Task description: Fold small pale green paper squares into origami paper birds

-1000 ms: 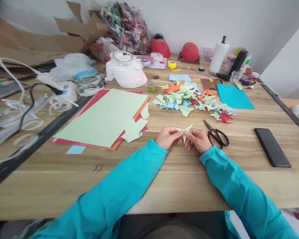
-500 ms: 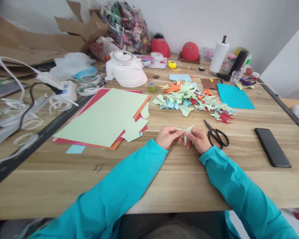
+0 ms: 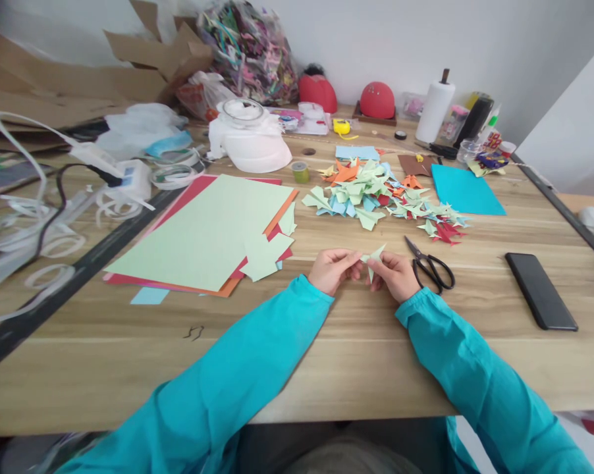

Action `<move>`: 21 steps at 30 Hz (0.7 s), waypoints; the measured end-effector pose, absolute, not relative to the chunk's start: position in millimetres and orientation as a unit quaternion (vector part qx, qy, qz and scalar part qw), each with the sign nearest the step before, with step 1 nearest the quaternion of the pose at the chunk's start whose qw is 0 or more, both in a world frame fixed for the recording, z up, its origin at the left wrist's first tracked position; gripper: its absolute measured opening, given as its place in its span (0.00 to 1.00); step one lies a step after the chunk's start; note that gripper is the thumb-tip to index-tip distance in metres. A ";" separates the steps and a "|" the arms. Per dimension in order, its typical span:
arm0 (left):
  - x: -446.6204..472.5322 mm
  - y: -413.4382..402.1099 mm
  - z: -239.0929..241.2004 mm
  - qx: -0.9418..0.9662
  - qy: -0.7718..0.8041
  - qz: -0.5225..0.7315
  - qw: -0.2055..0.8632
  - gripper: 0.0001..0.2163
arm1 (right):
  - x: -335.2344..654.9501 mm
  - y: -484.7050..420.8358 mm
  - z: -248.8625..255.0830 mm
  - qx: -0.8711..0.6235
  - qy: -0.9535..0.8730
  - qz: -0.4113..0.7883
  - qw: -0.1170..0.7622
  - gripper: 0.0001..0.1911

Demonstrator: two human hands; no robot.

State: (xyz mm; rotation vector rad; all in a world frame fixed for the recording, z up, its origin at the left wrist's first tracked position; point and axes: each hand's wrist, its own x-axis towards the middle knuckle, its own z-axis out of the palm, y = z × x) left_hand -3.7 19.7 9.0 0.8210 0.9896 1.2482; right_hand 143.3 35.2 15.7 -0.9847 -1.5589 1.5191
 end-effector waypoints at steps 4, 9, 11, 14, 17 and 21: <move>-3.7 19.1 8.0 0.381 0.436 0.538 0.613 0.16 | 143.6 35.8 14.9 -0.387 -0.585 0.606 0.376 0.15; -4.8 18.8 6.3 0.422 0.445 0.512 0.602 0.15 | 145.3 37.5 11.3 -0.378 -0.548 0.632 0.397 0.11; -6.2 19.4 6.1 0.426 0.443 0.502 0.609 0.15 | 146.8 38.9 9.9 -0.374 -0.547 0.636 0.396 0.11; -9.9 20.1 9.0 0.449 0.432 0.462 0.632 0.15 | 150.0 42.2 8.7 -0.366 -0.552 0.647 0.378 0.11; -13.9 20.0 14.4 0.505 0.414 0.384 0.653 0.13 | 153.4 45.3 8.9 -0.355 -0.573 0.656 0.338 0.10; -16.3 20.2 17.8 0.533 0.399 0.333 0.667 0.12 | 156.5 46.5 11.5 -0.354 -0.583 0.665 0.305 0.11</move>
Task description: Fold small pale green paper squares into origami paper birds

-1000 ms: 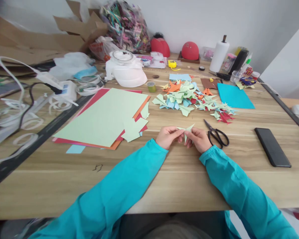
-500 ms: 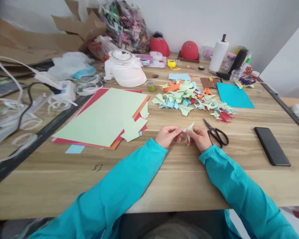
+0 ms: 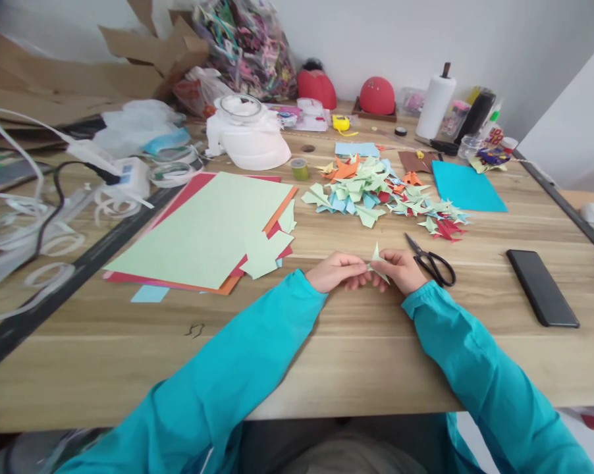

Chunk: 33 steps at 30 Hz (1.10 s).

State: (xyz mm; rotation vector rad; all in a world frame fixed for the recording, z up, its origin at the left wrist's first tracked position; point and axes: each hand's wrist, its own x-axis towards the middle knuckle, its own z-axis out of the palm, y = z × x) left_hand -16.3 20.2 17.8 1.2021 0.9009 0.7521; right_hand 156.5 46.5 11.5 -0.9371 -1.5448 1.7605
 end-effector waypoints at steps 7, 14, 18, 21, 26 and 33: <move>-17.6 20.6 18.7 0.531 0.406 0.316 0.673 0.11 | 157.4 45.1 18.2 -0.360 -0.597 0.661 0.277 0.12; -22.0 20.4 21.9 0.553 0.416 0.293 0.660 0.12 | 158.0 45.7 23.0 -0.345 -0.615 0.670 0.232 0.13; -23.6 19.9 25.9 0.571 0.417 0.269 0.654 0.12 | 159.0 46.9 22.3 -0.347 -0.603 0.682 0.223 0.13; -24.2 19.0 30.4 0.582 0.420 0.259 0.647 0.12 | 158.7 46.9 22.5 -0.349 -0.599 0.684 0.226 0.13; -25.1 17.9 33.3 0.595 0.420 0.256 0.636 0.11 | 157.5 46.0 24.2 -0.355 -0.593 0.687 0.227 0.14; -25.1 17.8 31.7 0.609 0.424 0.259 0.619 0.10 | 156.9 45.6 25.8 -0.360 -0.611 0.671 0.217 0.14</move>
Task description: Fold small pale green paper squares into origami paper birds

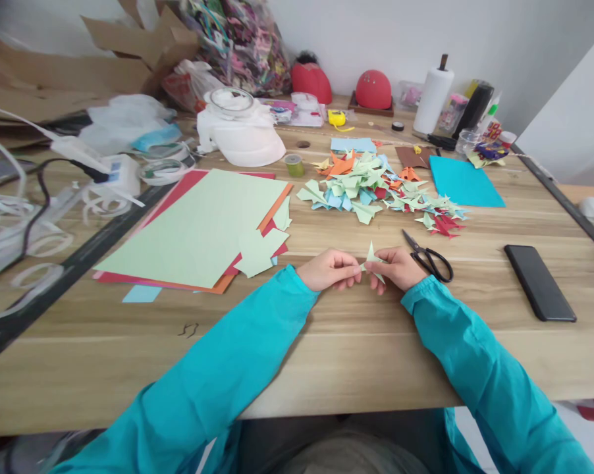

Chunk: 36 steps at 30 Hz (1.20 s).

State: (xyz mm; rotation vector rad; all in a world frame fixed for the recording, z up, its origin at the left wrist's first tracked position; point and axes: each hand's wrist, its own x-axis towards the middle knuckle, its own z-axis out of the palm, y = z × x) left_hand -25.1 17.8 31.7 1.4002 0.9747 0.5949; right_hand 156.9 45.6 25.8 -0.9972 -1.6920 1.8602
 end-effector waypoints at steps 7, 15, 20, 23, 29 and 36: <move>-23.5 16.8 33.0 0.602 0.436 0.267 0.613 0.10 | 155.9 44.2 25.1 -0.366 -0.607 0.670 0.221 0.15; -24.0 17.1 32.5 0.605 0.433 0.268 0.612 0.11 | 154.3 42.4 25.9 -0.376 -0.600 0.669 0.224 0.16; -24.3 17.8 31.5 0.608 0.431 0.264 0.613 0.10 | 155.0 42.0 27.4 -0.381 -0.610 0.658 0.221 0.16; -24.5 17.8 31.2 0.609 0.428 0.263 0.614 0.10 | 155.6 42.8 26.6 -0.381 -0.614 0.655 0.220 0.17; -25.9 18.4 29.9 0.589 0.421 0.273 0.633 0.11 | 156.1 43.7 26.8 -0.375 -0.612 0.660 0.223 0.17; -26.7 20.9 23.1 0.513 0.411 0.301 0.691 0.13 | 156.9 44.2 27.5 -0.352 -0.635 0.650 0.222 0.16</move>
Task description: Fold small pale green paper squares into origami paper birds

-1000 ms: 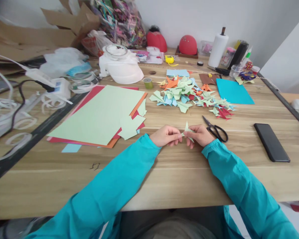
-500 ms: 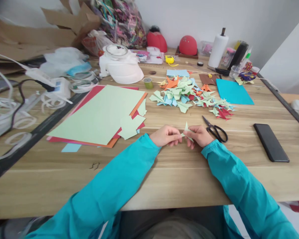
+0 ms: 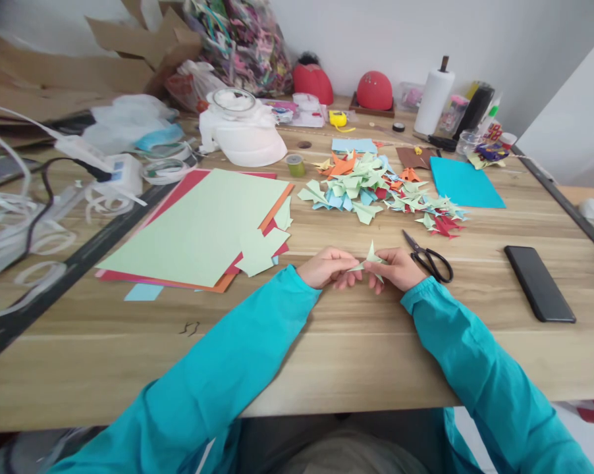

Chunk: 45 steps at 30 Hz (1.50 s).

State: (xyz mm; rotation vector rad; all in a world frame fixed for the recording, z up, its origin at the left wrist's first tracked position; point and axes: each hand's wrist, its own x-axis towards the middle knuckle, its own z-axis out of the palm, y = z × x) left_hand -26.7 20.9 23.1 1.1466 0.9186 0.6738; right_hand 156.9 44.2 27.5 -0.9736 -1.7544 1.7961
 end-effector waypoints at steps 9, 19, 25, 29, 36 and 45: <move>-28.1 21.2 21.4 0.513 0.396 0.305 0.697 0.13 | 157.7 46.5 20.2 -0.347 -0.604 0.671 0.254 0.16; -29.5 18.4 33.1 0.577 0.400 0.269 0.659 0.12 | 155.9 46.4 21.3 -0.359 -0.579 0.685 0.259 0.14; -29.5 19.1 30.6 0.579 0.395 0.258 0.665 0.10 | 156.8 46.9 20.9 -0.358 -0.593 0.679 0.242 0.14; -29.2 20.7 25.3 0.567 0.388 0.272 0.673 0.11 | 156.7 46.5 21.9 -0.364 -0.600 0.670 0.242 0.13; -30.2 21.9 21.1 0.515 0.372 0.295 0.714 0.15 | 155.9 45.4 21.9 -0.367 -0.604 0.658 0.259 0.13; -34.5 22.2 16.3 0.475 0.341 0.324 0.744 0.17 | 157.4 48.6 15.9 -0.356 -0.571 0.677 0.299 0.12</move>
